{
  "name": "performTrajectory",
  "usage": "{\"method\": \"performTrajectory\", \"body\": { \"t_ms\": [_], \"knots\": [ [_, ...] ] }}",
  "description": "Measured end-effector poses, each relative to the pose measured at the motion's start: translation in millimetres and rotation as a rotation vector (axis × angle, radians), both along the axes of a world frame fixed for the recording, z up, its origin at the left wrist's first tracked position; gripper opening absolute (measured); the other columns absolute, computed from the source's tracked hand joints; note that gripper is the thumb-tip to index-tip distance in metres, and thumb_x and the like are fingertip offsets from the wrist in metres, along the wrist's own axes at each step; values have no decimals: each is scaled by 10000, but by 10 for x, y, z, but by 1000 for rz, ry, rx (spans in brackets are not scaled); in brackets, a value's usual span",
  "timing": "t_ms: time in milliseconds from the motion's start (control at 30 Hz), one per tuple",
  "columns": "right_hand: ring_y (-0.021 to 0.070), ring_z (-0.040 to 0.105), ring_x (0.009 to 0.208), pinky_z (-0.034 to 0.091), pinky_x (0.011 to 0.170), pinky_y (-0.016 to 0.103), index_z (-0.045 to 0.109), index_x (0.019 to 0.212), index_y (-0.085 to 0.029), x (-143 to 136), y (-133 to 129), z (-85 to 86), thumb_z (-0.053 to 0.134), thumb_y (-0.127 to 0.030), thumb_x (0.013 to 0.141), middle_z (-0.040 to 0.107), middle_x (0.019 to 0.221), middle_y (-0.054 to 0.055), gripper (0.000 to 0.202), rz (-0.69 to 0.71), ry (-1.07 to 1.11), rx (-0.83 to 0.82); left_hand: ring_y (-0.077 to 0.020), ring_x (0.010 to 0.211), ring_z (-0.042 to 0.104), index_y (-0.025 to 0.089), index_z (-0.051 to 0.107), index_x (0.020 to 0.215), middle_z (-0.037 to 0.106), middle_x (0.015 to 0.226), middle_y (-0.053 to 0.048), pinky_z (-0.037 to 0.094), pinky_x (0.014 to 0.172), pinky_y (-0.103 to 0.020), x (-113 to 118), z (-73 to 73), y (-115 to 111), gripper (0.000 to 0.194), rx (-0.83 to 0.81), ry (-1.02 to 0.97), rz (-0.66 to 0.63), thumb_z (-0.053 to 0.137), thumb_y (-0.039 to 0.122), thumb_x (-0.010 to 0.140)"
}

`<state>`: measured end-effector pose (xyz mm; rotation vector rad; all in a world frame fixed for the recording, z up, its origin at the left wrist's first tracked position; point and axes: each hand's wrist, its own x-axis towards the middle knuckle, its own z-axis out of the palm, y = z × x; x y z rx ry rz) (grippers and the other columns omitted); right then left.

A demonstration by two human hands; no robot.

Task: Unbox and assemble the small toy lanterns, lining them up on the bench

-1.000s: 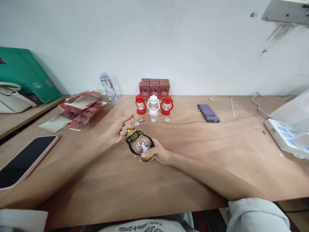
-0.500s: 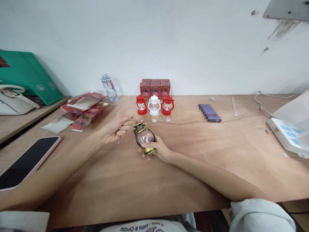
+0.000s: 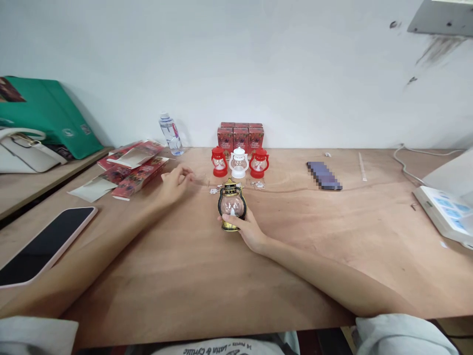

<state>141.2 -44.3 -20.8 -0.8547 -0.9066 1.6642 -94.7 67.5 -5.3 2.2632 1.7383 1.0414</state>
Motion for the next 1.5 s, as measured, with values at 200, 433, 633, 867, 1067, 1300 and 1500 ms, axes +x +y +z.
{"method": "performTrajectory", "body": {
  "t_ms": [200, 433, 633, 867, 1067, 1300, 1500],
  "knots": [
    [196, 654, 848, 493, 758, 318, 601, 915, -221, -13, -13, 14, 847, -297, 499, 696, 865, -4, 489, -47, -8, -7, -298, 1014, 558, 180, 579, 957, 674, 1016, -123, 288, 909, -511, 37, -112, -73, 189, -10, 431, -68, 405, 196, 885],
    [196, 620, 911, 473, 854, 354, 626, 932, -226, -12, 15, -38, 827, -306, 548, 675, 849, -20, 440, -77, -37, 70, -278, 993, 591, 159, 595, 962, 662, 1055, -123, 382, 844, -408, 75, -95, -80, 212, -35, 568, -48, 405, 235, 907],
    [187, 621, 888, 468, 858, 344, 646, 917, -217, -1, 23, -86, 817, -333, 583, 685, 874, -4, 393, -38, -27, 104, -275, 970, 606, 156, 597, 965, 671, 1022, -113, 406, 824, -393, 76, -93, -96, 215, -22, 598, -36, 402, 228, 909],
    [185, 633, 895, 493, 847, 319, 650, 926, -227, -9, 35, -94, 812, -513, 547, 701, 936, 7, 502, -98, 84, 78, -268, 964, 600, 159, 595, 931, 668, 988, -99, 428, 797, -375, 54, -118, -59, 199, 37, 568, -72, 409, 228, 905],
    [178, 661, 811, 524, 760, 301, 655, 932, -205, -1, 86, -62, 625, -625, 719, 712, 845, 15, 472, -107, 152, -59, -268, 966, 597, 132, 552, 1041, 660, 1019, -117, 426, 818, -394, 81, -107, -117, 256, 183, 476, -83, 416, 305, 910],
    [127, 657, 761, 533, 666, 220, 649, 956, -197, 66, 158, -19, 515, -373, 871, 721, 866, -1, 238, -99, 253, -190, -217, 913, 612, 150, 473, 1116, 650, 1003, -110, 427, 761, -349, 430, -129, -537, 287, 713, 272, -505, 475, 302, 873],
    [136, 652, 747, 537, 622, 216, 658, 941, -191, 90, 155, 22, 475, -353, 875, 719, 857, 9, 253, -44, 270, -155, -157, 814, 591, 187, 491, 1029, 643, 928, -66, 400, 711, -290, 684, -139, -817, 195, 816, 240, -508, 556, 222, 848]
  ]
}}
